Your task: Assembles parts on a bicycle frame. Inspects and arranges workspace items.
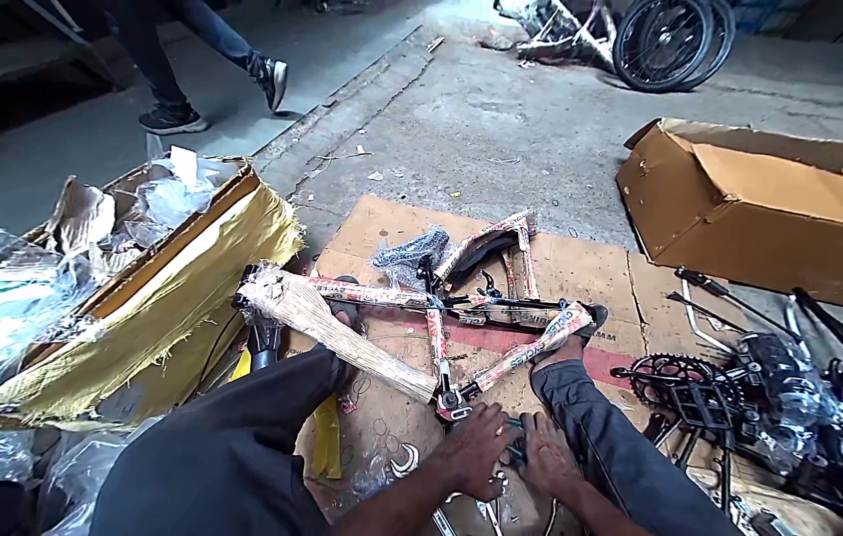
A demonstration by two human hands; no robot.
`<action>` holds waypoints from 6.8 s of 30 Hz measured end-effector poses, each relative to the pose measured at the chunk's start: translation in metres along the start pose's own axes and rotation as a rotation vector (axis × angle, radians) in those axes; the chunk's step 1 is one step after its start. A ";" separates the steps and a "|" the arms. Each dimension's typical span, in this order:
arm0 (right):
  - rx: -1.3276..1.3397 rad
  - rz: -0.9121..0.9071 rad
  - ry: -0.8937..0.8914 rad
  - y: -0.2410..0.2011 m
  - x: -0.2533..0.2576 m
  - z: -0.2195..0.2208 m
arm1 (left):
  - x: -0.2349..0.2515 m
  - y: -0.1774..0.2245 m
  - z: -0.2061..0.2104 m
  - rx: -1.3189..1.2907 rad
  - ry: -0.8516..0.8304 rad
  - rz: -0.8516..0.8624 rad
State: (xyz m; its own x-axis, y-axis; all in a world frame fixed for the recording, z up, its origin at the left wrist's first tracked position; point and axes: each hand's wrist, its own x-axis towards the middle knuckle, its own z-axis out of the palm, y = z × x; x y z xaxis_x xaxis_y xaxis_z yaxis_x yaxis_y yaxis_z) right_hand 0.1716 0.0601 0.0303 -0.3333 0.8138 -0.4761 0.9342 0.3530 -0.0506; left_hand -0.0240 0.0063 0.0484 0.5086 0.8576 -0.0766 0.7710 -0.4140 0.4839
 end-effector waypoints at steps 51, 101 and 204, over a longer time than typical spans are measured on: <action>0.139 -0.069 -0.259 0.006 -0.017 -0.007 | 0.056 0.002 0.046 -0.001 -0.156 0.023; 0.300 0.045 -0.341 -0.035 -0.053 -0.002 | 0.027 -0.004 0.036 0.062 -0.271 0.181; 0.141 0.113 -0.274 -0.036 -0.031 0.001 | 0.042 -0.001 0.031 0.088 -0.342 0.065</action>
State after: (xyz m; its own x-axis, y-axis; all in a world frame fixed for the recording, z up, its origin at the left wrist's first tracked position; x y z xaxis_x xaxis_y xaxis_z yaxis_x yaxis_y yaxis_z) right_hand 0.1483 0.0213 0.0463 -0.1981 0.6832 -0.7029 0.9781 0.1846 -0.0963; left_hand 0.0081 0.0330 0.0172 0.6446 0.6835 -0.3425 0.7556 -0.5014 0.4216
